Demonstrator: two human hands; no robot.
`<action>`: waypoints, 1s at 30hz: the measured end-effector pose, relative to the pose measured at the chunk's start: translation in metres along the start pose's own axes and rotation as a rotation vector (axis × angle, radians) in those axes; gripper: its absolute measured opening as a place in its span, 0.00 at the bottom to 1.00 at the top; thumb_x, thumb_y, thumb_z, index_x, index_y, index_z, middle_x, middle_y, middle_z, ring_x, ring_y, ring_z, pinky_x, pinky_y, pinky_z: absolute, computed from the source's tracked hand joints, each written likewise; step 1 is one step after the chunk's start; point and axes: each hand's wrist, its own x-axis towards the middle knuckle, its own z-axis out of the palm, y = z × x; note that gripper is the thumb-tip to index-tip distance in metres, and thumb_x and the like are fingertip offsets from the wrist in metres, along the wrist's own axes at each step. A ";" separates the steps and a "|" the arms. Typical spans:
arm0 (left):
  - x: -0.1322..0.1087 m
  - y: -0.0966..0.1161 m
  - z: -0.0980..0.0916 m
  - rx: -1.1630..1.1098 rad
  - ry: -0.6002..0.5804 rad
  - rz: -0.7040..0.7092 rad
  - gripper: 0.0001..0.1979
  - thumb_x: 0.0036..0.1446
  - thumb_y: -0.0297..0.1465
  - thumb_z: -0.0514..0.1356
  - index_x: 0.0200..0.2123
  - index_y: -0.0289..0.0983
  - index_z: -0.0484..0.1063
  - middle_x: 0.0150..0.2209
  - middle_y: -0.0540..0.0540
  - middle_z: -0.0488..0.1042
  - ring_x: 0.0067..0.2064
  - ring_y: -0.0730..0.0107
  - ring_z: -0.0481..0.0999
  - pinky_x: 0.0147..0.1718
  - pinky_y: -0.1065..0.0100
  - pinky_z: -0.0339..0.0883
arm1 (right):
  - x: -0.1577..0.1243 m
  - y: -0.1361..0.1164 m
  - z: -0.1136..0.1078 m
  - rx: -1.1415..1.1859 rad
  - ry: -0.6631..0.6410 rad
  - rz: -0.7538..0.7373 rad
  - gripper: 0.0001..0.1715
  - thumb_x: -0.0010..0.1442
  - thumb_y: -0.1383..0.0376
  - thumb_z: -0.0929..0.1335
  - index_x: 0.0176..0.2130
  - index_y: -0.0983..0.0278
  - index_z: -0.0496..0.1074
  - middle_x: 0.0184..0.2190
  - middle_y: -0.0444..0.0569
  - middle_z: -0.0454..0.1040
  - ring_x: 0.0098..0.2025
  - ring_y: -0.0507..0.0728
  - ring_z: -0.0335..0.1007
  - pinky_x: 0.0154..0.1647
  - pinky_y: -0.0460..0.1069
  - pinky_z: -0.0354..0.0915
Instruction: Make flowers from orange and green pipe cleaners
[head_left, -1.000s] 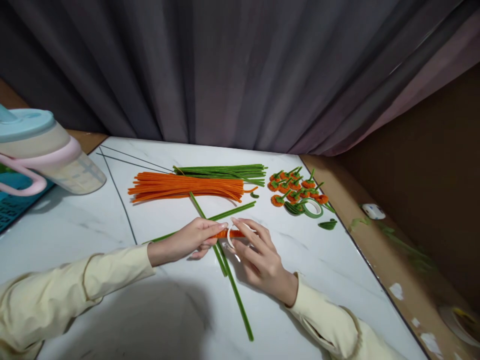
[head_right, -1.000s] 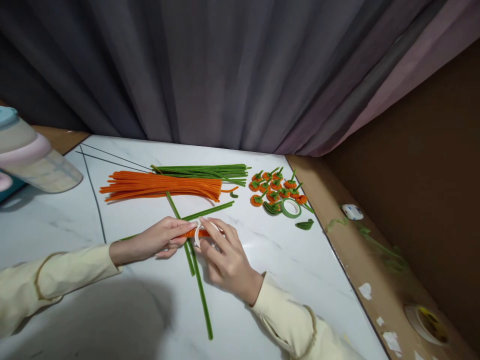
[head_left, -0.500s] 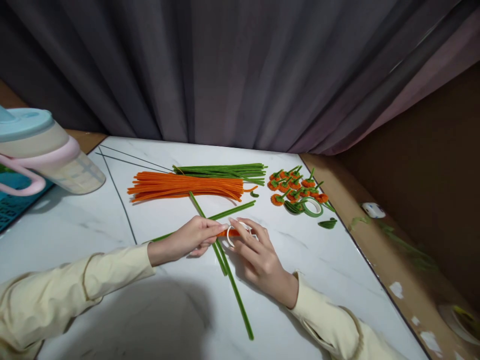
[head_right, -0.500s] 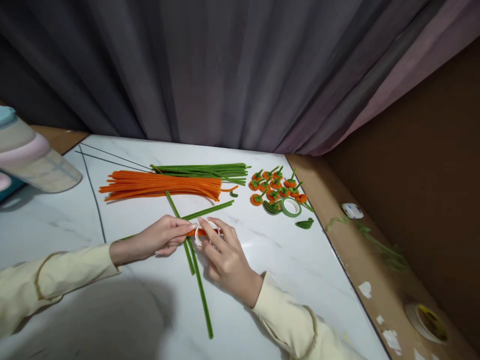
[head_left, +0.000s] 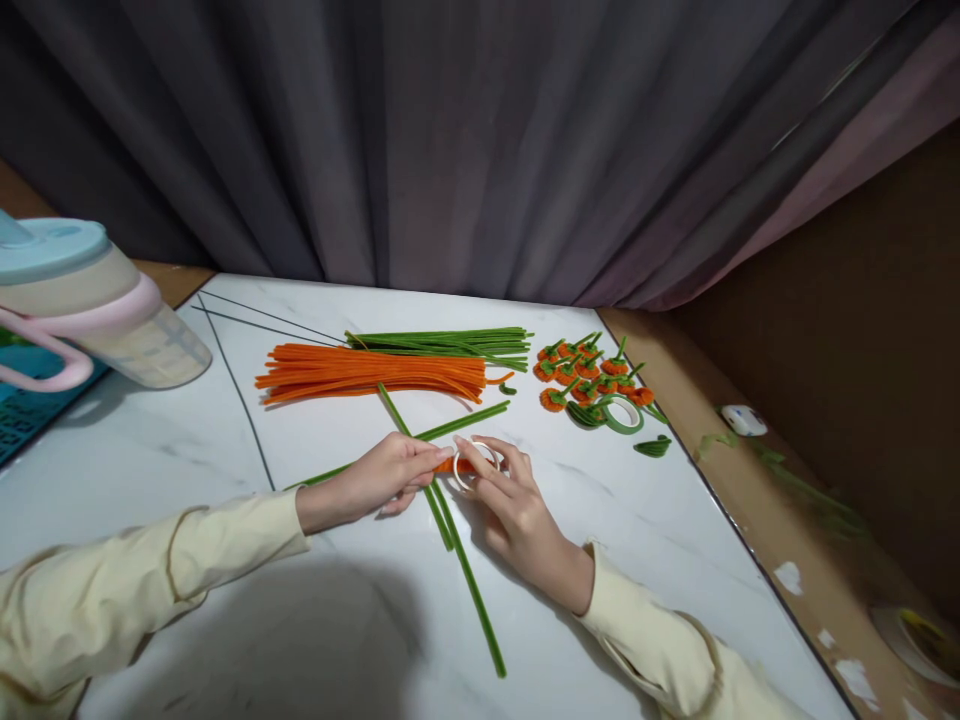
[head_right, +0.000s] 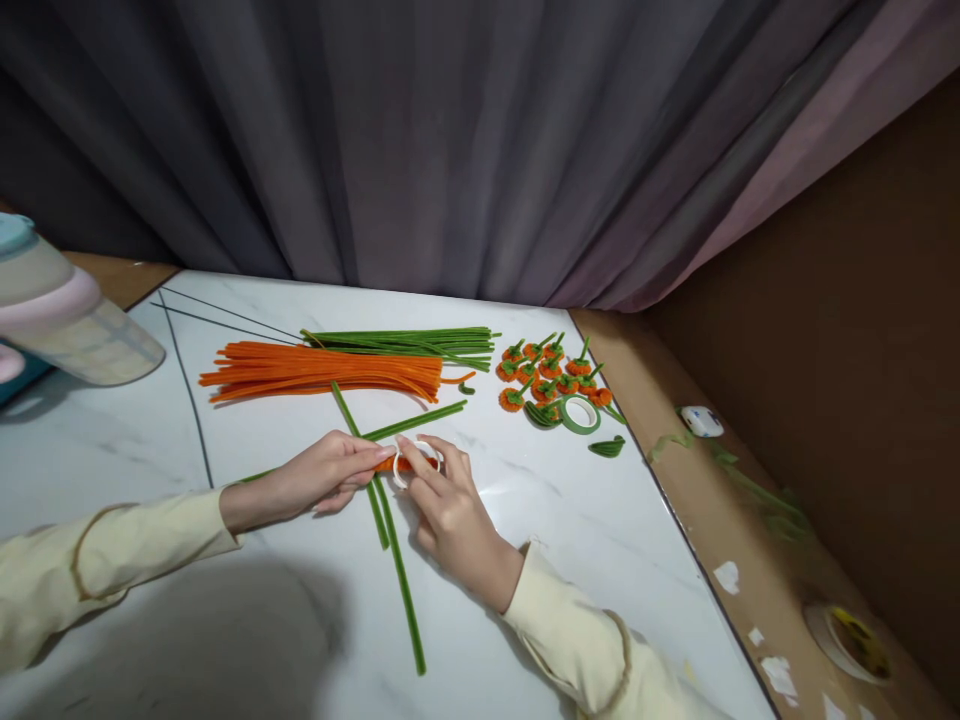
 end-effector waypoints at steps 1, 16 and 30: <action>0.000 0.000 0.000 0.004 0.002 0.001 0.22 0.57 0.44 0.54 0.20 0.37 0.51 0.15 0.59 0.49 0.10 0.85 0.51 0.10 0.77 0.40 | 0.000 0.001 0.000 0.006 0.008 0.003 0.12 0.55 0.80 0.60 0.31 0.65 0.65 0.57 0.53 0.63 0.55 0.64 0.55 0.46 0.61 0.62; 0.000 0.003 -0.001 0.025 -0.035 0.045 0.22 0.59 0.44 0.52 0.20 0.37 0.51 0.15 0.59 0.48 0.11 0.83 0.53 0.11 0.75 0.43 | -0.001 0.004 0.003 0.107 0.108 0.100 0.30 0.60 0.70 0.63 0.59 0.64 0.50 0.54 0.59 0.62 0.56 0.63 0.58 0.52 0.61 0.60; 0.002 -0.001 -0.002 0.045 -0.034 0.037 0.21 0.59 0.44 0.51 0.21 0.37 0.52 0.16 0.59 0.51 0.11 0.83 0.54 0.10 0.77 0.45 | 0.005 0.002 0.003 0.036 -0.028 0.049 0.26 0.61 0.70 0.61 0.58 0.64 0.55 0.51 0.58 0.64 0.54 0.62 0.60 0.50 0.58 0.63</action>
